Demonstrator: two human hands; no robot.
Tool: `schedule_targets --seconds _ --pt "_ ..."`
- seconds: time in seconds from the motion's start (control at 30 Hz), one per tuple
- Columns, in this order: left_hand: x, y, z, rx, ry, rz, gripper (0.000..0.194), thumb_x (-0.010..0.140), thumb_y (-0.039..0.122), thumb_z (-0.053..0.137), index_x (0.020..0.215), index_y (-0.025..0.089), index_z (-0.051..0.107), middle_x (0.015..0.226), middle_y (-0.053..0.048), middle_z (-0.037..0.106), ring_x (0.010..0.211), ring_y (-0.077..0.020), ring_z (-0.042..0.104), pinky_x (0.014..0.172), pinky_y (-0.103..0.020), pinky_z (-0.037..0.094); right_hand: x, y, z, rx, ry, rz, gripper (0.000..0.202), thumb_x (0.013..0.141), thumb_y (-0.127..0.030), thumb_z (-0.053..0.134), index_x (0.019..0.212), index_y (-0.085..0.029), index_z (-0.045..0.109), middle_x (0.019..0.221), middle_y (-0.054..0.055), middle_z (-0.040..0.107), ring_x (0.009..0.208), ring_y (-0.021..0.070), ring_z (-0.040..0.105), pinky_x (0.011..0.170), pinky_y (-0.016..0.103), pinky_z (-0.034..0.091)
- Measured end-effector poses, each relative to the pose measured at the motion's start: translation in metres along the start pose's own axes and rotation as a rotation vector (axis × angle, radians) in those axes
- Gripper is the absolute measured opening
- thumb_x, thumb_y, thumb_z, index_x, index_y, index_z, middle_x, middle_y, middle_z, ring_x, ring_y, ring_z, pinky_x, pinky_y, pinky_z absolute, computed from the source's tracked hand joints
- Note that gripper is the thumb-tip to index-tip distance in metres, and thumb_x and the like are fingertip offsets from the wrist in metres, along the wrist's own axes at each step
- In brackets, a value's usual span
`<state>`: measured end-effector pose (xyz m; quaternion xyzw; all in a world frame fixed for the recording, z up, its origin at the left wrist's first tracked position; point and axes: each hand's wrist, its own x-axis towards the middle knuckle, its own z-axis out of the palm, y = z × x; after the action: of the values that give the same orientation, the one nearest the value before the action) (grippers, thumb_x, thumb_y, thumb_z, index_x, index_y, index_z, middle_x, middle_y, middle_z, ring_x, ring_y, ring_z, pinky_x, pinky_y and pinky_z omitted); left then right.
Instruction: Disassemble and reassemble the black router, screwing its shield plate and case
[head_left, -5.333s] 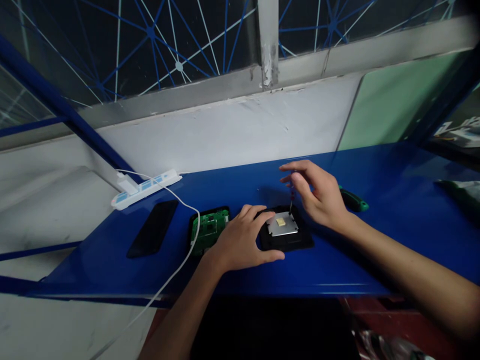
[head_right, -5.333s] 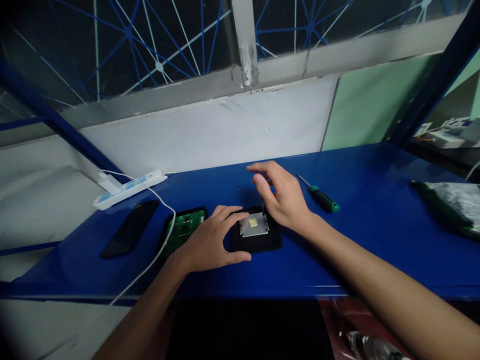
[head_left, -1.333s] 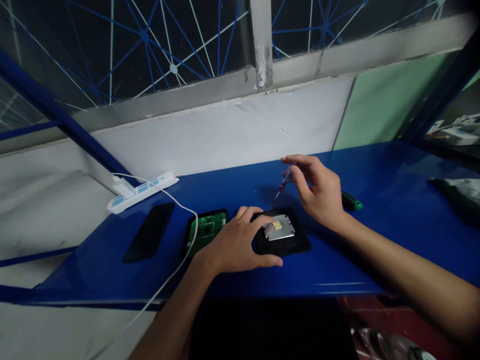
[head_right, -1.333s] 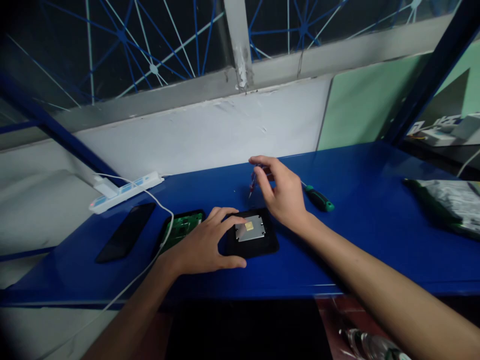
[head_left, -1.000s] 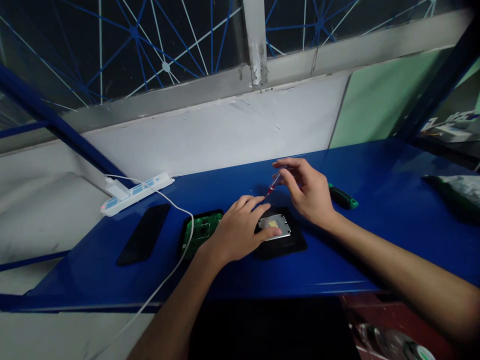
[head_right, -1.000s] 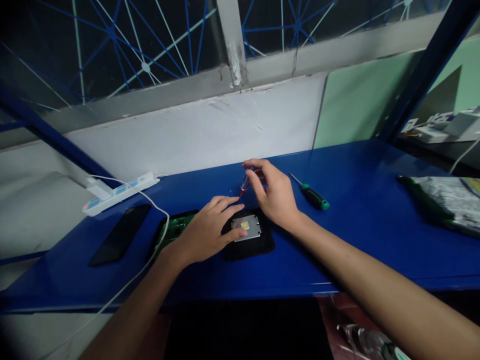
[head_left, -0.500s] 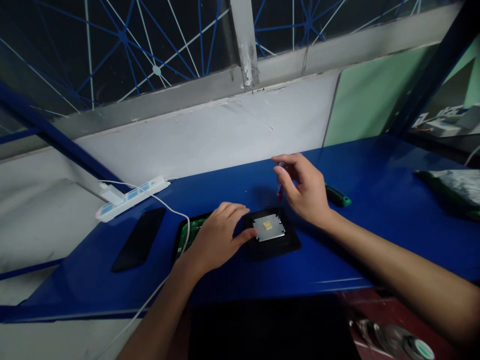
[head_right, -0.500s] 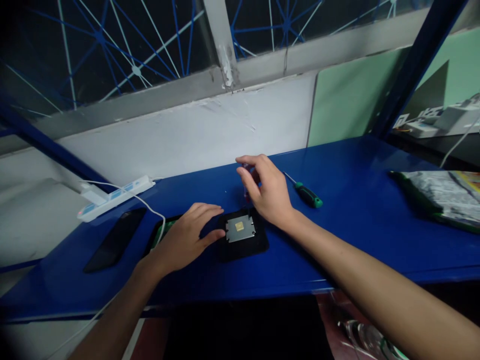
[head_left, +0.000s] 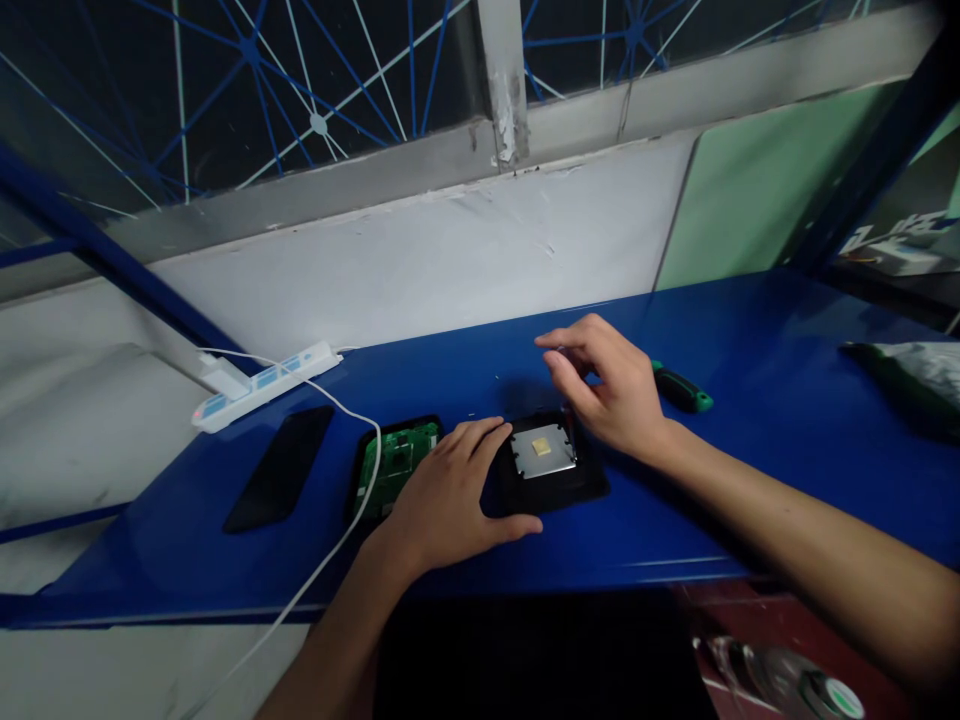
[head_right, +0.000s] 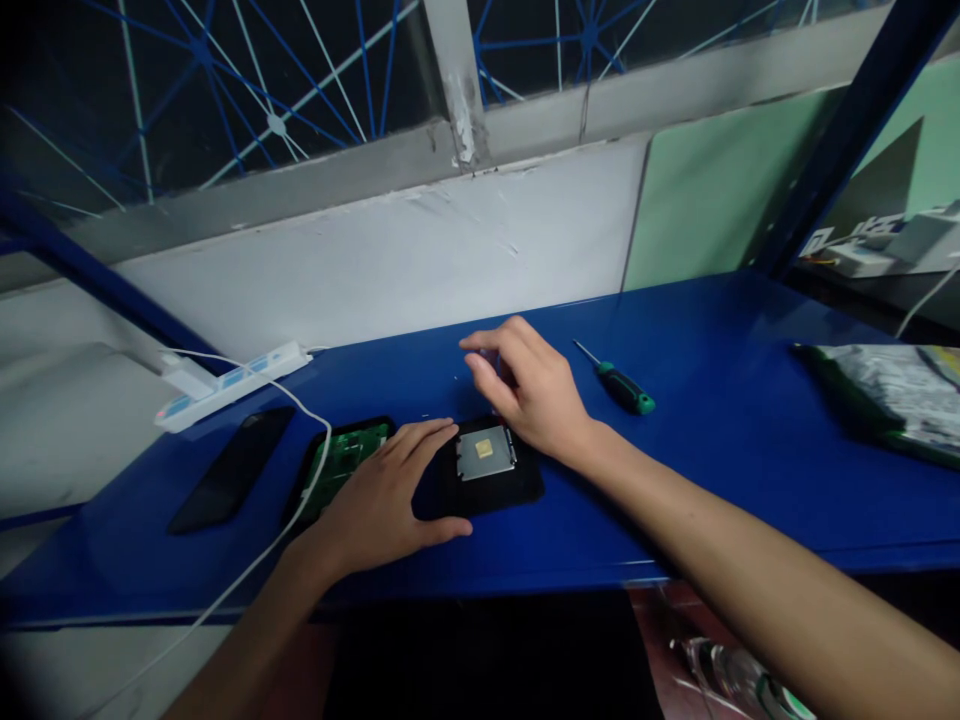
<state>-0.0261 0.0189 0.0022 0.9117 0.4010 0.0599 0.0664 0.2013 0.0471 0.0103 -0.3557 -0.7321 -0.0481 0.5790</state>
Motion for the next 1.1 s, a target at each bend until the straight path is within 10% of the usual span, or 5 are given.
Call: schedule_targets --seconds 1.1 --pt "-0.002 0.001 -0.001 -0.063 0.036 -0.012 0.087 0.077 0.067 0.071 0.144 0.022 0.041 0.149 -0.013 0.048 0.137 -0.0361 0.045 0.112 -0.055 0.041 0.004 -0.010 -0.003 0.049 0.004 -0.008 0.003 0.093 -0.017 0.061 0.092 -0.020 0.061 0.078 0.000 0.065 0.063 0.0110 0.056 0.057 0.028 0.046"
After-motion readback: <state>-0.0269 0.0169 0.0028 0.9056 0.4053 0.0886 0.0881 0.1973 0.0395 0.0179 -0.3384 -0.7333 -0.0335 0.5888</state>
